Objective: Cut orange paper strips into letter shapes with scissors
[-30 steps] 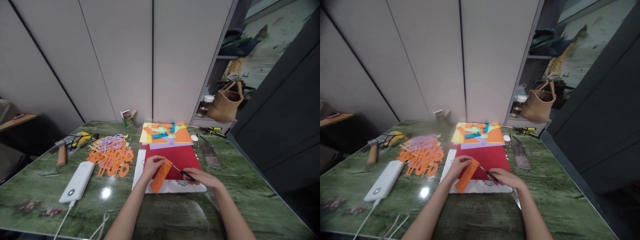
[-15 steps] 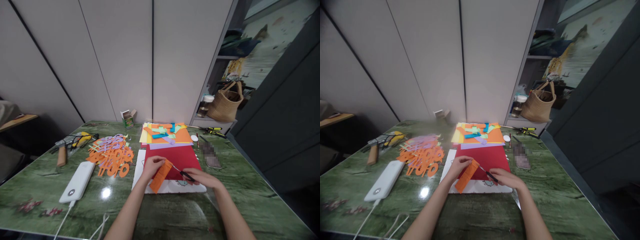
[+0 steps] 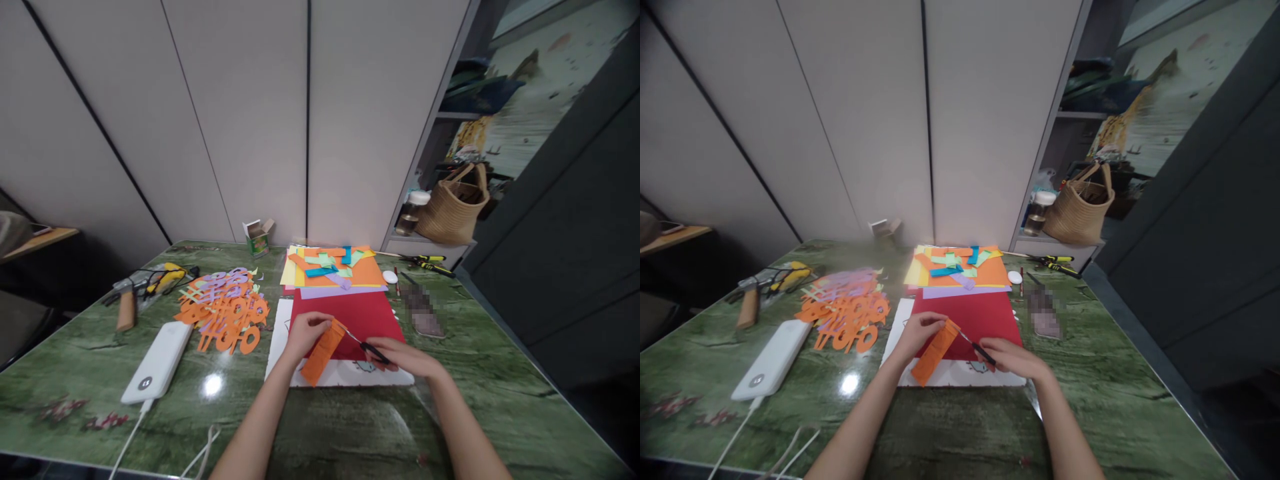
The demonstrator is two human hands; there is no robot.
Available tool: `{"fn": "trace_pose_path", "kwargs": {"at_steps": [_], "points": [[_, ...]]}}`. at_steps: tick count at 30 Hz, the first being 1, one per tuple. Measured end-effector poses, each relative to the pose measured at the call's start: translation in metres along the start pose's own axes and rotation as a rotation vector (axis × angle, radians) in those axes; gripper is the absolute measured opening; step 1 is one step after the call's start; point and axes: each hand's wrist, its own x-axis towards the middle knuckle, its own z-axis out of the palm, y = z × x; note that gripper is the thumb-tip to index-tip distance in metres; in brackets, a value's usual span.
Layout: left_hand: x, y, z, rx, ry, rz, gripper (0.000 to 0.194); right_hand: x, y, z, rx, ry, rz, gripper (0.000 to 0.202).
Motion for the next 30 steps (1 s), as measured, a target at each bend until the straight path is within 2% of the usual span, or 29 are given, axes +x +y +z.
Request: {"fn": "trace_pose_path", "kwargs": {"at_steps": [6, 30], "points": [[-0.001, 0.002, -0.001, 0.05, -0.007, 0.001, 0.023, 0.002, 0.006, -0.001, 0.007, -0.04, -0.001, 0.021], [0.001, -0.003, -0.002, 0.08, -0.011, 0.004, 0.023, 0.006, 0.016, -0.001, -0.024, -0.036, -0.007, 0.029]]}}
